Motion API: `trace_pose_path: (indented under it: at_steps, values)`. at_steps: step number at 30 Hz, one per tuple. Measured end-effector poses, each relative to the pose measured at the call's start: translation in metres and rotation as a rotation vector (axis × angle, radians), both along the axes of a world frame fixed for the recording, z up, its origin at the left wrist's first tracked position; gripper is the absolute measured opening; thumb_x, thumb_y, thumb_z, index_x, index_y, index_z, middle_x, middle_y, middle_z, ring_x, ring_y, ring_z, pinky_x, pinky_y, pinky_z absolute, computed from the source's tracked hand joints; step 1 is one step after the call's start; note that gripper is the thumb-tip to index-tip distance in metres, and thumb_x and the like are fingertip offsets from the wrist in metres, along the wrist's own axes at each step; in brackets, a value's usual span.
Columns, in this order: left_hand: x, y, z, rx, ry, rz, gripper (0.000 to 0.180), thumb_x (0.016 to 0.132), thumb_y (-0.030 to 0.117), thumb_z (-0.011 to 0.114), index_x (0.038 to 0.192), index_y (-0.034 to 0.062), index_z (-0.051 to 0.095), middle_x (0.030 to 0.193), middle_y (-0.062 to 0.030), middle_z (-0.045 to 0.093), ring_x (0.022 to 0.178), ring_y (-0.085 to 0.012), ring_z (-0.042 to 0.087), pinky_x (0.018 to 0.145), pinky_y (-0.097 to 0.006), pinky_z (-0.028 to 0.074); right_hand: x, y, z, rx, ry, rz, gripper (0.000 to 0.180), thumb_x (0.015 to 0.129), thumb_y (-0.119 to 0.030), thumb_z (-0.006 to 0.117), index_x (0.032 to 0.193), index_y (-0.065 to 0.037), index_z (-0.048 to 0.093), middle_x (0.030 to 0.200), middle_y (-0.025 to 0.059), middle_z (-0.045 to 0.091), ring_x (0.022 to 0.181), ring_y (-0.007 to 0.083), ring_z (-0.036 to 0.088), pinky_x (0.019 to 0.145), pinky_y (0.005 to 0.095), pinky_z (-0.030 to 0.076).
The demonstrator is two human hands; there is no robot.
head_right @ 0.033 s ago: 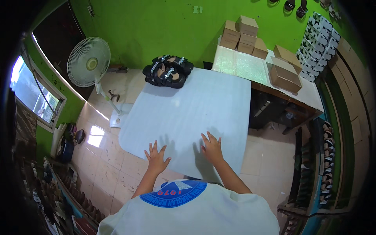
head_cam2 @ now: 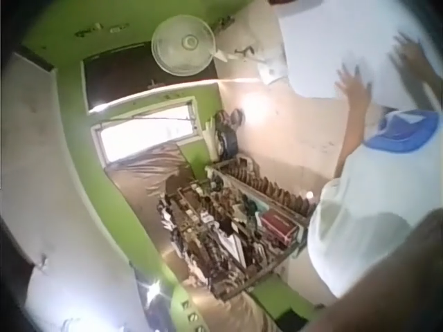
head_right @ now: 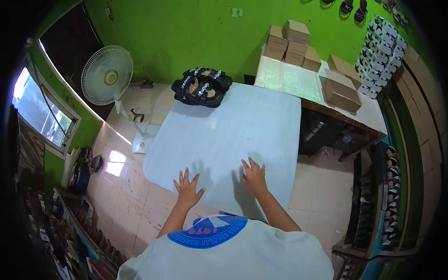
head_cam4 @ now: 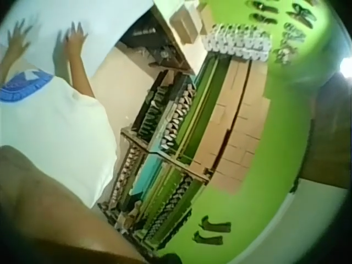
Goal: Packing sandals into cardboard boxes and stacking them on a shelf.
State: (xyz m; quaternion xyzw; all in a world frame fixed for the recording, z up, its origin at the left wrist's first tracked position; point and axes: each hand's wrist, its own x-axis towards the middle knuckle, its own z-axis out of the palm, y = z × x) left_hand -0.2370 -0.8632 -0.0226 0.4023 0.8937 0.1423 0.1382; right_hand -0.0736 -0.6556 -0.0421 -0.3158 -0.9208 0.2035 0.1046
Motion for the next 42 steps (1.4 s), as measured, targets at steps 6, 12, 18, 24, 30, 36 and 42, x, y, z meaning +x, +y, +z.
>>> trace_pose_path:
  at_steps: [6,12,18,24,30,36,42]
  values:
    - [-0.052,0.014,0.008,-0.004,0.014,0.026,0.061,0.074,0.033,0.066,0.129,0.0175,0.044,0.144,-0.0192,0.011,0.134,-0.0410,0.001,0.101,-0.064,0.000,-0.057,0.023,0.006,0.011,0.032,0.058,0.056,0.079,-0.018,0.060,0.131,-0.015,0.040,0.136,0.0149,0.035,0.124,0.0286,0.036,0.102,0.0600,0.019]
    - [-0.148,0.054,0.020,0.004,0.067,-0.009,0.062,0.074,0.034,0.067,0.129,0.0176,0.043,0.145,-0.0180,0.012,0.134,-0.0390,0.005,0.102,-0.062,0.001,-0.126,0.066,0.016,0.019,0.023,0.029,0.059,0.078,-0.025,0.061,0.132,-0.017,0.038,0.136,0.0151,0.035,0.125,0.0288,0.035,0.100,0.0616,0.020]
    - [-0.280,0.118,0.028,0.043,0.224,-0.083,0.068,0.071,0.035,0.069,0.130,0.0159,0.042,0.144,-0.0162,0.015,0.132,-0.0362,0.014,0.103,-0.060,0.004,-0.203,0.119,0.034,0.068,-0.097,-0.039,0.073,0.076,-0.045,0.061,0.134,-0.010,0.034,0.137,0.0152,0.033,0.127,0.0323,0.031,0.100,0.0628,0.019]
    - [-0.371,0.194,0.051,-0.006,0.271,-0.128,0.085,0.065,0.033,0.074,0.136,0.0118,0.031,0.144,-0.0151,0.016,0.133,-0.0351,0.013,0.104,-0.059,0.005,-0.265,0.156,0.035,0.171,-0.134,-0.123,0.096,0.063,-0.061,0.066,0.136,-0.008,0.030,0.139,0.0152,0.031,0.129,0.0340,0.027,0.100,0.0634,0.018]
    - [-0.432,0.251,0.054,-0.130,0.293,-0.203,0.106,0.049,0.038,0.083,0.138,0.0165,0.029,0.145,-0.0130,0.017,0.133,-0.0352,0.014,0.105,-0.059,0.006,-0.294,0.164,0.035,0.219,-0.205,-0.155,0.096,0.057,-0.059,0.071,0.130,-0.007,0.038,0.138,0.0154,0.032,0.131,0.0326,0.024,0.101,0.0635,0.014]
    - [-0.462,0.265,0.059,-0.191,0.236,-0.383,0.109,0.040,0.038,0.085,0.134,0.0169,0.035,0.144,-0.0134,0.020,0.133,-0.0363,0.015,0.105,-0.059,0.005,-0.302,0.166,0.042,0.281,-0.245,-0.110,0.092,0.052,-0.056,0.075,0.122,-0.004,0.046,0.136,0.0147,0.035,0.131,0.0317,0.024,0.099,0.0664,0.013]
    - [-0.458,0.248,0.067,-0.084,0.280,-0.466,0.104,0.033,0.037,0.086,0.125,0.0145,0.046,0.144,-0.0149,0.020,0.133,-0.0362,0.015,0.105,-0.058,0.008,-0.297,0.170,0.043,0.348,-0.106,-0.020,0.083,0.048,-0.052,0.078,0.109,0.000,0.055,0.137,0.0135,0.032,0.131,0.0316,0.021,0.101,0.0640,0.013]
